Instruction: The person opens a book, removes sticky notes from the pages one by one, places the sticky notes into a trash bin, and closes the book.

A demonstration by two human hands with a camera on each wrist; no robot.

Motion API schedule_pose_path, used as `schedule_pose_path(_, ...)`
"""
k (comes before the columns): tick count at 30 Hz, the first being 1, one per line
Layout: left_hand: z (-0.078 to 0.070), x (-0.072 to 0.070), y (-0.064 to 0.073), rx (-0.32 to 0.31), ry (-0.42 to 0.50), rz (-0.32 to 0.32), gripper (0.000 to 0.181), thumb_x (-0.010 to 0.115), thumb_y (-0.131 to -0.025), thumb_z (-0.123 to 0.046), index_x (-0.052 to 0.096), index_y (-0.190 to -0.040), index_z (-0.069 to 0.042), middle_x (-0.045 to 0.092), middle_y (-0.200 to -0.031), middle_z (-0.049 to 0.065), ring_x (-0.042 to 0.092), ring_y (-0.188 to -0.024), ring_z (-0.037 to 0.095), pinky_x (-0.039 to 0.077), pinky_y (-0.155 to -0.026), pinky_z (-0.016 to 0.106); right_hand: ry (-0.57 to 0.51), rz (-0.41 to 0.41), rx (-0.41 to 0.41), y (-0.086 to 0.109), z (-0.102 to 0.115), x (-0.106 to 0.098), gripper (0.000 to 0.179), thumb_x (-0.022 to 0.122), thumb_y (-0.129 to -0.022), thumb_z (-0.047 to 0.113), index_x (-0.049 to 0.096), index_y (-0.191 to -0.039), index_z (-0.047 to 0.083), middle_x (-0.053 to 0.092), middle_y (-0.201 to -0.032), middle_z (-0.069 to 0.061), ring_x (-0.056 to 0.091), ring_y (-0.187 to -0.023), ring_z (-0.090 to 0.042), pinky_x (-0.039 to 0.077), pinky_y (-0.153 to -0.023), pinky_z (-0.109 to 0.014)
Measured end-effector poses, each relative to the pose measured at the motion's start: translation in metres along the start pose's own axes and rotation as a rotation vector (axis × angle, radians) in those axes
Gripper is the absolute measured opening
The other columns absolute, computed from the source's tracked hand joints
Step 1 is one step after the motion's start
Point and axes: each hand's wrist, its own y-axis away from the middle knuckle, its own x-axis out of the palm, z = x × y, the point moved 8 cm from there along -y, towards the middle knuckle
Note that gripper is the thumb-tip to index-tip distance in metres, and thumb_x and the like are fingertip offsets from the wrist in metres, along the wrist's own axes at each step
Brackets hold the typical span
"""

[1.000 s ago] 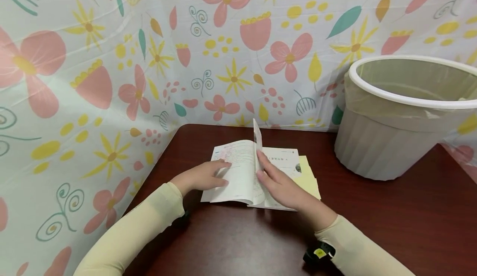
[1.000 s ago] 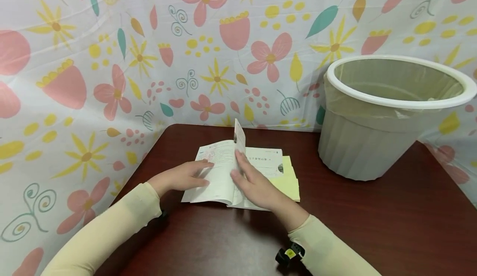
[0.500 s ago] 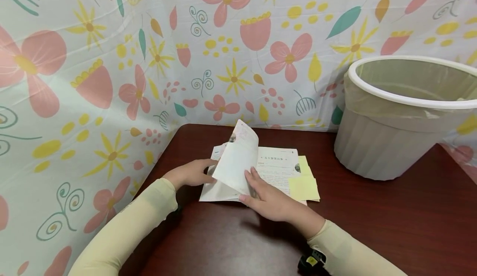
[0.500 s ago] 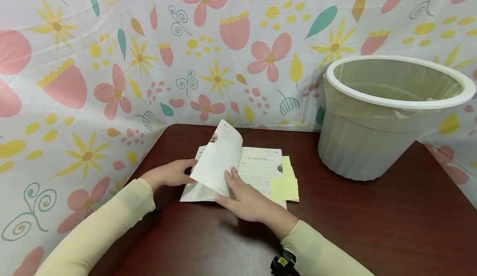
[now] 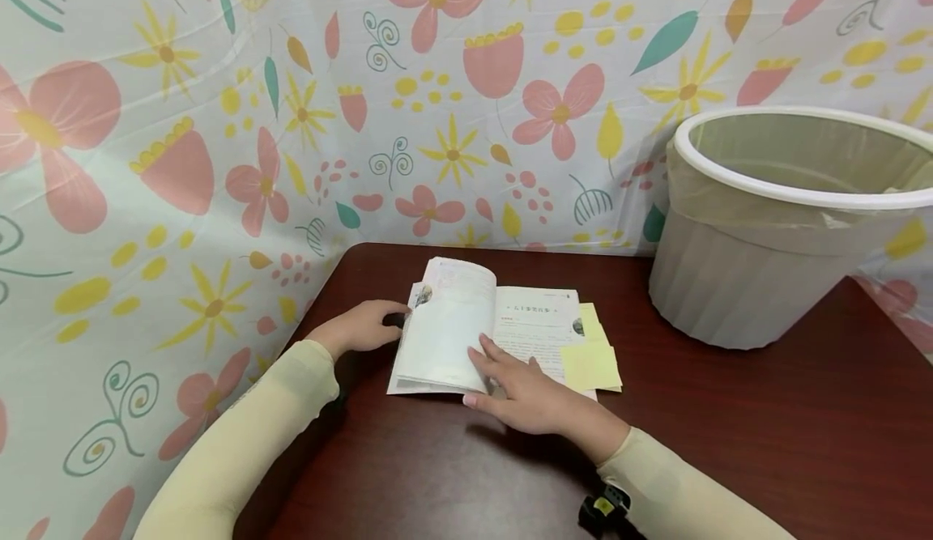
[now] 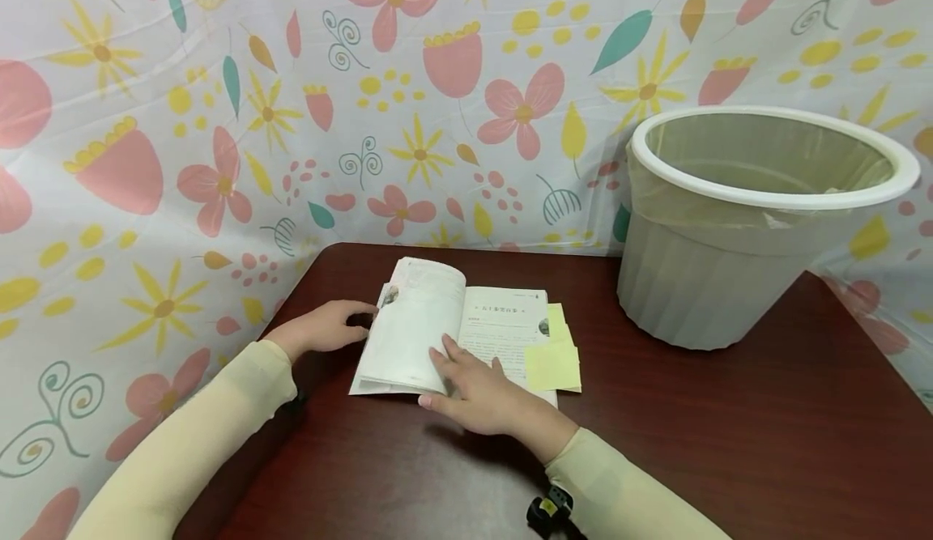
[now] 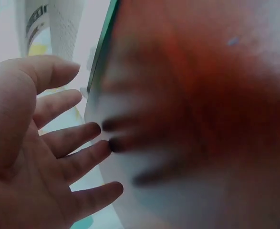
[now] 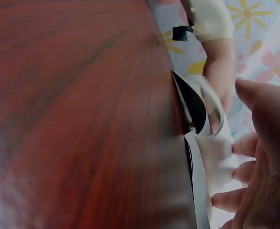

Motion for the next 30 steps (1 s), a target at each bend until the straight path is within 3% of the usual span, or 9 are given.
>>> schedule_pose_path(4, -0.003, -0.013, -0.008, -0.005, 0.035, -0.061, 0.041, 0.059, -0.102, -0.023, 0.062, -0.14, -0.009, 0.064, -0.139, 0.012, 0.059, -0.127, 0.029, 0.049, -0.109, 0.051, 0.027, 0.033, -0.011, 0.0, -0.001, 0.004, 0.079, 0.051, -0.098, 0.07, 0.037, -0.161, 0.024, 0.016, -0.174, -0.003, 0.021, -0.159, -0.038, 0.011, -0.111, -0.086)
schedule_pose_path(8, -0.02, -0.02, -0.02, 0.003, 0.037, -0.074, 0.03, 0.061, -0.102, -0.028, 0.069, -0.127, -0.013, 0.069, -0.122, 0.008, 0.063, -0.104, 0.022, 0.055, -0.093, 0.043, 0.034, 0.052, -0.02, 0.0, -0.001, 0.005, 0.078, 0.051, -0.098, 0.07, 0.039, -0.16, 0.024, 0.016, -0.174, -0.002, 0.021, -0.158, -0.041, 0.011, -0.111, -0.086)
schedule_pose_path(15, -0.069, -0.011, -0.051, 0.078, 0.061, 0.035, 0.021, 0.062, -0.103, -0.035, 0.073, -0.112, -0.021, 0.07, -0.103, 0.0, 0.063, -0.082, 0.015, 0.054, -0.073, 0.031, 0.026, 0.086, -0.046, 0.0, 0.0, 0.003, 0.079, 0.053, -0.098, 0.067, 0.039, -0.16, 0.019, 0.017, -0.174, -0.003, 0.022, -0.159, -0.03, 0.012, -0.111, -0.086)
schedule_pose_path(18, -0.089, -0.008, -0.065, 0.093, 0.119, 0.084, 0.025, 0.06, -0.104, -0.037, 0.074, -0.107, -0.017, 0.068, -0.092, 0.004, 0.059, -0.072, 0.017, 0.051, -0.067, 0.031, 0.019, 0.093, -0.069, 0.0, -0.001, 0.001, 0.077, 0.054, -0.099, 0.064, 0.042, -0.159, 0.016, 0.021, -0.172, -0.003, 0.025, -0.158, -0.025, 0.013, -0.112, -0.085)
schedule_pose_path(20, -0.1, -0.006, -0.075, 0.08, 0.17, 0.116, 0.031, 0.058, -0.105, -0.038, 0.073, -0.105, -0.012, 0.068, -0.087, 0.008, 0.058, -0.071, 0.02, 0.051, -0.066, 0.034, 0.004, 0.092, -0.107, -0.001, -0.001, -0.002, 0.073, 0.054, -0.102, 0.059, 0.044, -0.157, 0.012, 0.026, -0.171, -0.006, 0.03, -0.156, -0.025, 0.017, -0.114, -0.081)
schedule_pose_path(23, -0.115, -0.005, -0.089, 0.005, 0.241, 0.147, 0.039, 0.057, -0.104, -0.043, 0.073, -0.112, -0.009, 0.07, -0.091, 0.009, 0.063, -0.077, 0.024, 0.053, -0.074, 0.043, -0.041, 0.089, -0.169, -0.001, 0.0, -0.008, 0.061, 0.054, -0.106, 0.045, 0.05, -0.152, 0.006, 0.035, -0.166, -0.01, 0.039, -0.152, -0.025, 0.031, -0.12, -0.066)
schedule_pose_path(26, -0.131, -0.005, -0.102, -0.08, 0.293, 0.135, 0.047, 0.058, -0.102, -0.05, 0.07, -0.125, -0.011, 0.075, -0.101, 0.006, 0.069, -0.09, 0.025, 0.053, -0.089, 0.047, -0.088, 0.087, -0.21, -0.001, -0.001, -0.015, 0.048, 0.054, -0.107, 0.032, 0.056, -0.147, 0.005, 0.043, -0.161, -0.01, 0.045, -0.147, -0.024, 0.041, -0.119, -0.049)
schedule_pose_path(30, -0.152, -0.002, -0.118, -0.118, 0.373, 0.093, 0.054, 0.058, -0.102, -0.052, 0.065, -0.138, -0.013, 0.076, -0.113, 0.008, 0.071, -0.105, 0.029, 0.052, -0.101, 0.044, -0.12, 0.097, -0.222, 0.004, -0.008, -0.024, 0.039, 0.053, -0.107, 0.022, 0.062, -0.143, 0.01, 0.053, -0.154, -0.006, 0.049, -0.145, -0.024, 0.042, -0.118, -0.044)
